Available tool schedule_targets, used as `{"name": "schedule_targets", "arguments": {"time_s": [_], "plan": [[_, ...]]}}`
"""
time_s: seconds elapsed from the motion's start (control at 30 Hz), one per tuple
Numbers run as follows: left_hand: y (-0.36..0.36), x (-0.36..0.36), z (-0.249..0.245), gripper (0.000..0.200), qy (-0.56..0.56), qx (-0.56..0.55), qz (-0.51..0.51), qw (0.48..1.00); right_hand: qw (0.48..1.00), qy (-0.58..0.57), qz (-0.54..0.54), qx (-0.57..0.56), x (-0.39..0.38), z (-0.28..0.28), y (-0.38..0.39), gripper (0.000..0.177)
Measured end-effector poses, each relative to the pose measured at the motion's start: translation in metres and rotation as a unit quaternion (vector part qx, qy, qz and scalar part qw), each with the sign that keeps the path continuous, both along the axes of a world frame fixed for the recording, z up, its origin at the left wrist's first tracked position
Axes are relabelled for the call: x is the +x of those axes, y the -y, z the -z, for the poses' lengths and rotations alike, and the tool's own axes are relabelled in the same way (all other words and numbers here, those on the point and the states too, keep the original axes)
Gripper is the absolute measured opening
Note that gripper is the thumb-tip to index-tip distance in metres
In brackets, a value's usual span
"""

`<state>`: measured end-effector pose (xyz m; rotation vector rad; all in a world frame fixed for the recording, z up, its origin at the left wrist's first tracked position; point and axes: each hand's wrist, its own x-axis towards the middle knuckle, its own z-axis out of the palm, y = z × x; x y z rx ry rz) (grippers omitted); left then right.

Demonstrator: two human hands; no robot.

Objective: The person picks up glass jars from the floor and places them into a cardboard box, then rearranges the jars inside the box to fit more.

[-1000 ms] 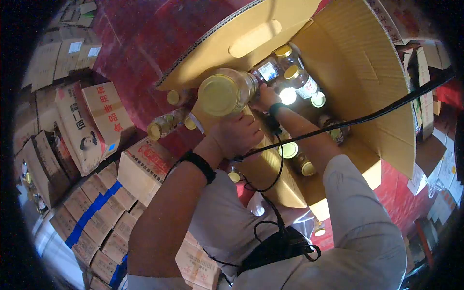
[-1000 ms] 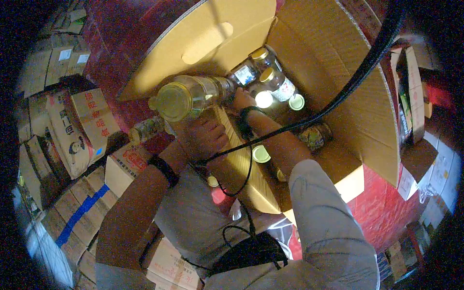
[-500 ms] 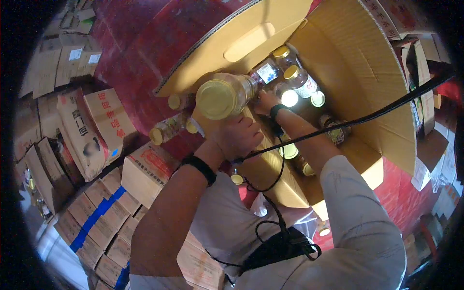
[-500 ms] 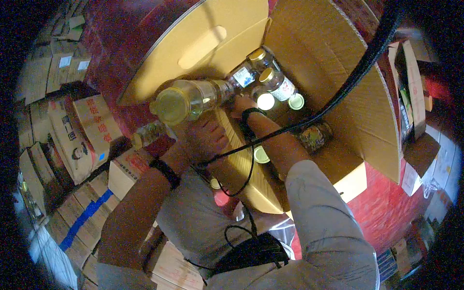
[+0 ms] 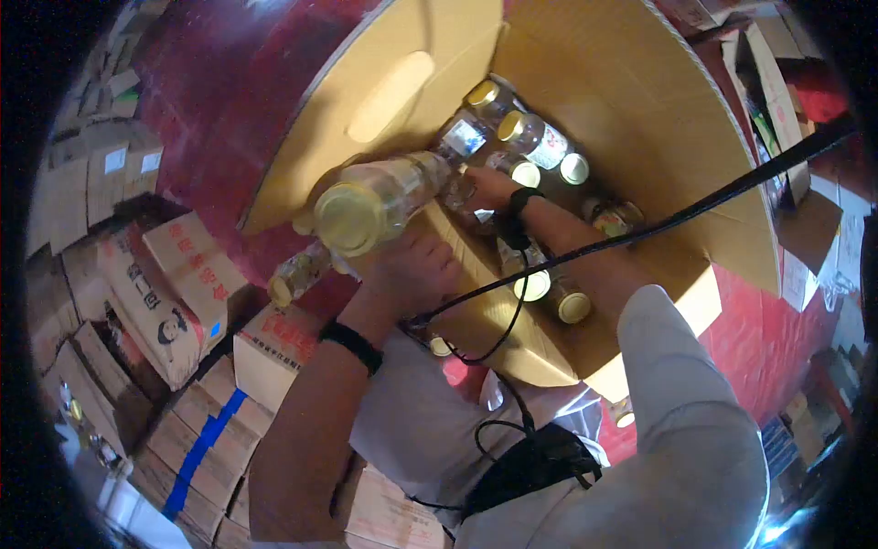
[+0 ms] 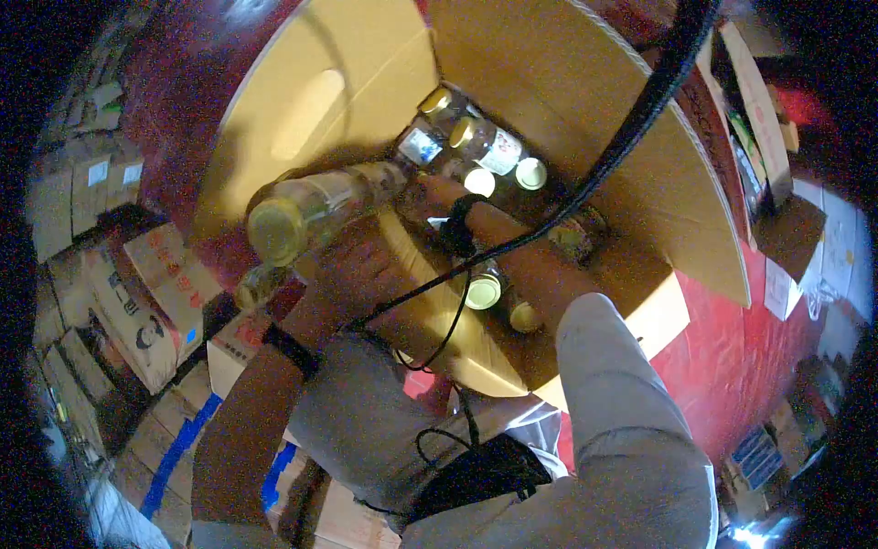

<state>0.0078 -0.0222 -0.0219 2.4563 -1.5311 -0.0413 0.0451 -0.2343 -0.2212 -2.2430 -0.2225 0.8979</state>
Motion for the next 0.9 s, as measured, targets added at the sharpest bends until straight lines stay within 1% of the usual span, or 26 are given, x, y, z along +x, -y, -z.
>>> {"name": "schedule_targets", "arguments": {"time_s": [0.03,0.07,0.2,0.27,0.3,0.37,0.43,0.47,0.53,0.6,0.63,0.67,0.73,0.77,0.83,0.9], "plan": [[0.0,0.0,0.001,0.01,-0.006,-0.002,-0.002,1.0,0.997,0.002,0.023,0.07,-0.001,-0.013,0.008,0.055],[0.0,-0.002,0.001,0.01,-0.008,-0.004,0.006,1.0,0.997,-0.047,0.013,0.06,0.001,-0.025,0.017,0.058],[0.005,0.005,-0.013,0.012,-0.021,0.021,0.012,0.999,0.991,-0.085,0.045,0.088,0.002,-0.027,0.035,0.06],[0.006,0.008,-0.015,0.013,-0.021,0.025,0.017,0.999,0.98,-0.145,0.058,0.126,0.002,-0.03,0.039,0.056],[0.006,0.009,-0.016,0.015,-0.014,0.033,0.025,0.999,0.979,-0.144,0.063,0.127,0.0,-0.026,0.042,0.056],[0.004,0.008,-0.013,0.017,-0.007,0.038,0.039,0.998,0.94,-0.214,0.108,0.243,-0.004,-0.018,0.049,0.048],[0.002,0.005,-0.006,0.025,-0.021,0.02,0.029,0.999,0.938,-0.22,0.115,0.244,0.001,-0.025,0.052,0.045],[0.001,0.004,-0.006,0.025,-0.023,0.018,0.036,0.999,0.935,-0.227,0.113,0.248,0.002,-0.03,0.052,0.041],[0.0,0.003,-0.01,0.032,-0.041,0.05,0.028,0.998,0.924,-0.241,0.125,0.271,0.01,-0.03,0.051,0.042],[-0.001,0.002,-0.008,0.033,-0.036,0.061,0.029,0.997,0.919,-0.26,0.149,0.257,0.009,-0.036,0.052,0.047],[-0.002,0.003,-0.008,0.035,-0.031,0.071,0.027,0.997,0.918,-0.259,0.15,0.258,0.003,-0.038,0.048,0.047],[-0.003,0.003,-0.008,0.035,-0.031,0.073,0.028,0.996,0.933,-0.18,0.124,0.286,-0.002,-0.042,0.044,0.046],[0.0,0.005,-0.013,0.035,-0.029,0.072,0.036,0.996,0.94,-0.098,0.098,0.313,-0.008,-0.008,0.034,0.044],[0.001,0.005,-0.015,0.035,-0.029,0.073,0.038,0.996,0.935,-0.056,0.112,0.332,-0.012,0.047,0.022,0.042],[0.002,0.006,-0.016,0.034,-0.039,0.078,0.04,0.995,0.928,-0.015,0.128,0.349,-0.014,0.097,0.01,0.04],[0.002,0.006,-0.016,0.034,-0.038,0.079,0.043,0.995,0.957,-0.096,0.125,0.245,-0.012,0.113,0.003,0.045]]}}
